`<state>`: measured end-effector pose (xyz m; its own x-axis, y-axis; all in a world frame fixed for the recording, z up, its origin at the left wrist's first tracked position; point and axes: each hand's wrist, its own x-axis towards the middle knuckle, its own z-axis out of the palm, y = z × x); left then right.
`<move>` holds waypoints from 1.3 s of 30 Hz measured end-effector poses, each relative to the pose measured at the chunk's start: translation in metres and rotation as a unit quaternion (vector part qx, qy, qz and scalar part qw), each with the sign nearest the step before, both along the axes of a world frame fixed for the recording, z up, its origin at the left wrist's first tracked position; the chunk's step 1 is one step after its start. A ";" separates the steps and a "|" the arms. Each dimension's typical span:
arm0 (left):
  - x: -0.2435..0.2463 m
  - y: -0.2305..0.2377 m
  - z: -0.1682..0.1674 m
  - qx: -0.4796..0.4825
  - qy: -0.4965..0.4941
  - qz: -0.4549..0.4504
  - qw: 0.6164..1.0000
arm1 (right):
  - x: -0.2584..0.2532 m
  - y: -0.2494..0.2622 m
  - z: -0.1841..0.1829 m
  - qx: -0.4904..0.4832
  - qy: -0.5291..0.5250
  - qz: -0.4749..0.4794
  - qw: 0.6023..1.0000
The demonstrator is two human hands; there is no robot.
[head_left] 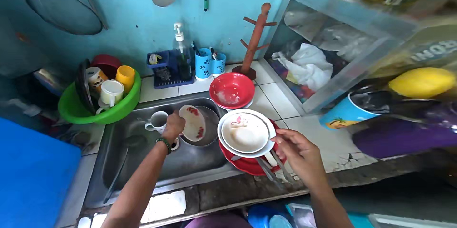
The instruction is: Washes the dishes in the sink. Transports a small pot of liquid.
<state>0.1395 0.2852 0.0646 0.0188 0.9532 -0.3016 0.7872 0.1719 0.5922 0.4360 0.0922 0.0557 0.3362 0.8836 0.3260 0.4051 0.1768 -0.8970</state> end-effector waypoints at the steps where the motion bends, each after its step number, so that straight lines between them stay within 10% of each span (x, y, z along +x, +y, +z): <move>1: 0.004 -0.005 0.007 0.045 0.068 -0.051 0.995 | 0.002 0.002 -0.004 -0.001 -0.052 -0.017 0.999; 6: 0.008 -0.020 0.011 0.259 0.173 -0.204 0.928 | 0.003 0.013 -0.023 0.005 -0.230 -0.035 0.973; 10: 0.002 -0.022 0.024 0.347 0.053 -0.117 0.929 | 0.008 0.023 -0.023 0.001 -0.228 -0.029 0.973; 14: 0.017 -0.031 0.040 0.245 -0.156 0.030 0.956 | 0.022 0.055 -0.008 -0.032 -0.160 -0.005 0.987; 18: 0.063 -0.044 0.026 0.110 -0.224 -0.009 0.968 | 0.035 0.123 0.008 -0.134 -0.113 0.014 0.984; 26: 0.117 -0.052 0.006 0.068 -0.133 -0.083 0.985 | 0.034 0.220 0.004 -0.201 -0.153 -0.014 0.968; 39: 0.119 -0.054 0.004 0.007 0.040 -0.159 0.986 | 0.040 0.242 0.022 -0.257 -0.204 -0.043 0.944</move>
